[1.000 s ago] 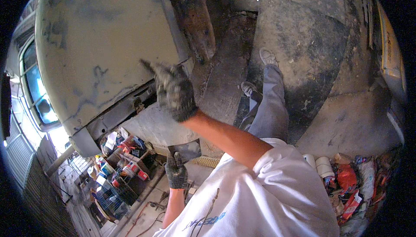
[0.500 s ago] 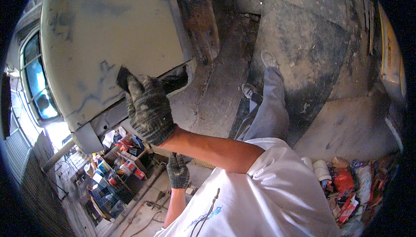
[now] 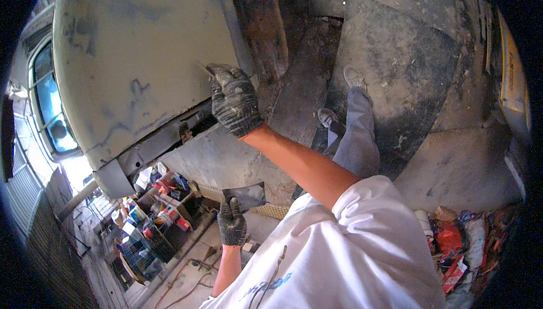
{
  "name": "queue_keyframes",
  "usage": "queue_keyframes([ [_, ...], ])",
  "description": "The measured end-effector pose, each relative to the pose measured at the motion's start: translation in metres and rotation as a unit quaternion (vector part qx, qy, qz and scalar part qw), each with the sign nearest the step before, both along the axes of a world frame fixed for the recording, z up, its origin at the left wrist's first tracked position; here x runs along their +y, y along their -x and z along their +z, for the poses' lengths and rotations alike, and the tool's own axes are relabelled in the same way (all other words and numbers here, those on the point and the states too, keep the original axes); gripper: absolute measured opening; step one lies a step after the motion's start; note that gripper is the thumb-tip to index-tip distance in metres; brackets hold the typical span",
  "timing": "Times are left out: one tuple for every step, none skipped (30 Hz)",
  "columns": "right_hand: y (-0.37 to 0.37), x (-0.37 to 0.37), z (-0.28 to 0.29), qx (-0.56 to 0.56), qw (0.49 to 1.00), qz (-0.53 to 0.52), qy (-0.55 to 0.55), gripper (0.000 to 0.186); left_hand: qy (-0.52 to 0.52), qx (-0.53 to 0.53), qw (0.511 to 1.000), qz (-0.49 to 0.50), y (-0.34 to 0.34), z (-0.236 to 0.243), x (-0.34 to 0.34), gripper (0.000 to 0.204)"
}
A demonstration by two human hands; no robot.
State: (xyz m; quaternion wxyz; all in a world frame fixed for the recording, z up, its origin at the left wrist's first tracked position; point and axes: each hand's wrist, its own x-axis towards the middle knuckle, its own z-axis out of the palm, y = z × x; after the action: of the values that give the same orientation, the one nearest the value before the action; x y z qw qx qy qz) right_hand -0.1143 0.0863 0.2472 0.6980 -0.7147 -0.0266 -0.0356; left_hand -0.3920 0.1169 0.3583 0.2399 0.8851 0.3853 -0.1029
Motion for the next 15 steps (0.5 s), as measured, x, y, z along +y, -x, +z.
queue_keyframes([
  [0.003,0.003,0.008,0.005,1.000,0.005,0.008,0.030,-0.009,-0.004,1.000,-0.004,0.001,0.000,0.000,0.026],
  [0.007,0.007,0.018,0.013,1.000,-0.003,0.008,0.030,-0.022,0.000,1.000,-0.016,0.002,-0.001,0.000,0.027],
  [0.011,0.009,0.029,0.023,1.000,0.013,0.013,0.033,-0.010,0.008,1.000,0.000,0.003,-0.001,0.000,0.028],
  [0.016,0.010,0.041,0.005,1.000,0.005,0.002,0.035,-0.001,0.024,1.000,0.007,0.005,-0.001,0.001,0.028],
  [0.022,0.011,0.051,0.003,1.000,-0.002,-0.012,0.036,0.008,0.039,0.999,0.014,0.006,-0.001,0.001,0.029],
  [0.027,0.011,0.061,-0.003,1.000,0.001,-0.020,0.038,0.015,0.032,0.999,0.015,0.007,-0.001,0.002,0.030],
  [0.033,0.011,0.069,-0.014,0.999,-0.001,-0.030,0.039,0.022,0.026,0.999,0.016,0.009,-0.001,0.003,0.031],
  [0.038,0.011,0.075,-0.027,0.999,0.008,-0.034,0.041,0.022,0.020,1.000,0.002,0.010,-0.001,0.003,0.031],
  [0.044,0.012,0.081,-0.038,0.998,0.026,-0.033,0.042,0.020,0.026,0.999,0.006,0.010,0.000,0.004,0.031],
  [0.049,0.012,0.085,-0.052,0.998,0.029,-0.032,0.044,0.013,0.033,0.999,-0.005,0.011,0.001,0.004,0.031],
  [0.054,0.014,0.089,-0.064,0.997,0.041,-0.026,0.045,0.005,0.040,0.999,-0.015,0.012,0.001,0.004,0.032],
  [0.058,0.014,0.092,-0.076,0.995,0.053,-0.021,0.046,0.017,0.026,0.999,-0.012,0.012,0.001,0.004,0.031],
  [0.062,0.013,0.095,-0.085,0.995,0.058,-0.010,0.050,0.028,0.013,0.999,-0.010,0.013,0.001,0.004,0.030],
  [0.066,0.012,0.096,-0.111,0.992,0.067,-0.006,0.050,0.037,-0.005,0.999,-0.015,0.013,0.002,0.004,0.030],
  [0.067,0.007,0.095,-0.121,0.990,0.076,-0.004,0.051,0.026,0.008,1.000,-0.013,0.014,0.001,0.004,0.029],
])
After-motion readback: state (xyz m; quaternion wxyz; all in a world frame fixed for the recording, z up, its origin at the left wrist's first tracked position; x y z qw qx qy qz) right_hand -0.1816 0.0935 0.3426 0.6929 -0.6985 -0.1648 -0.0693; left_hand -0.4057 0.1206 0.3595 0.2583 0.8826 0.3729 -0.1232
